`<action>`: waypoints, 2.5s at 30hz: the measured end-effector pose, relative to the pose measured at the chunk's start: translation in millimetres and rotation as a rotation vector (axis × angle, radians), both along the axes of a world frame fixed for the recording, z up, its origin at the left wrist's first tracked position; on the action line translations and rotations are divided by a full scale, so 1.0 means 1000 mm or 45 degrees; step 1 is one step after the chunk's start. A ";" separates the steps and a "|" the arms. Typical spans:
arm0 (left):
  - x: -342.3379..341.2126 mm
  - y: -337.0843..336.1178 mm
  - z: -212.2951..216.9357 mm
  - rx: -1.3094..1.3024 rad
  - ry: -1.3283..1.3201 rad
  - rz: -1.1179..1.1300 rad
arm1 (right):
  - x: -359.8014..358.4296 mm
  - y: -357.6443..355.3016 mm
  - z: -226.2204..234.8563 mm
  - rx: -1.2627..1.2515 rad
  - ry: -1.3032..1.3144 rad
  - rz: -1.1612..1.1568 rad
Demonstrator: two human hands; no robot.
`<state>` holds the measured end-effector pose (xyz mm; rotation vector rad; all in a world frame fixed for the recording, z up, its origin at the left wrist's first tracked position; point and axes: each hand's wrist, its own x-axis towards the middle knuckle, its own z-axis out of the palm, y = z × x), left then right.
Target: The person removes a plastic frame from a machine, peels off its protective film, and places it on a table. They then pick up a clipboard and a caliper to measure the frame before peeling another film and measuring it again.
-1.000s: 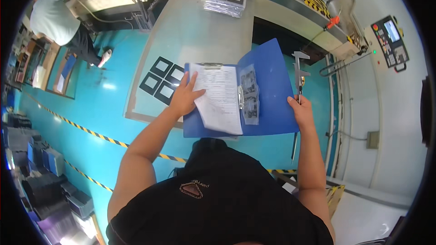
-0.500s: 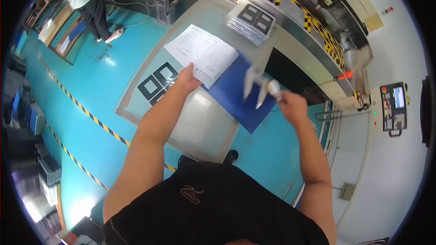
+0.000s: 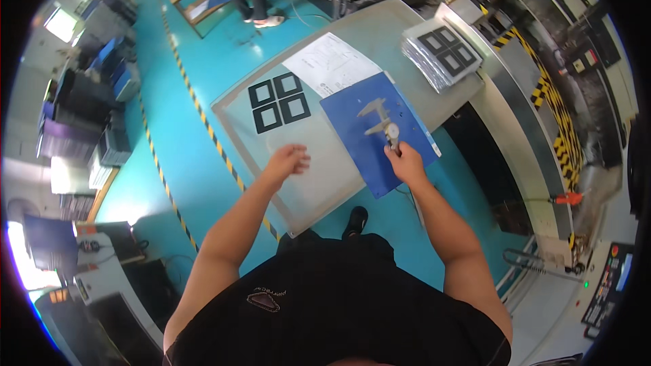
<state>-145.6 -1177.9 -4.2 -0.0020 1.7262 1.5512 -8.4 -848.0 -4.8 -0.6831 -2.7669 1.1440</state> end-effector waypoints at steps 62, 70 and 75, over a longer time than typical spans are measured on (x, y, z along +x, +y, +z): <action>0.006 0.068 -0.015 -1.478 0.769 -0.269 | -0.233 0.180 0.067 -0.554 -0.293 0.124; 0.053 0.091 0.018 -1.185 0.589 -0.447 | -0.165 0.141 -0.010 -0.168 -0.222 0.470; 0.037 0.085 -0.012 -1.508 0.895 0.185 | -0.141 0.103 -0.009 -0.220 -0.251 0.585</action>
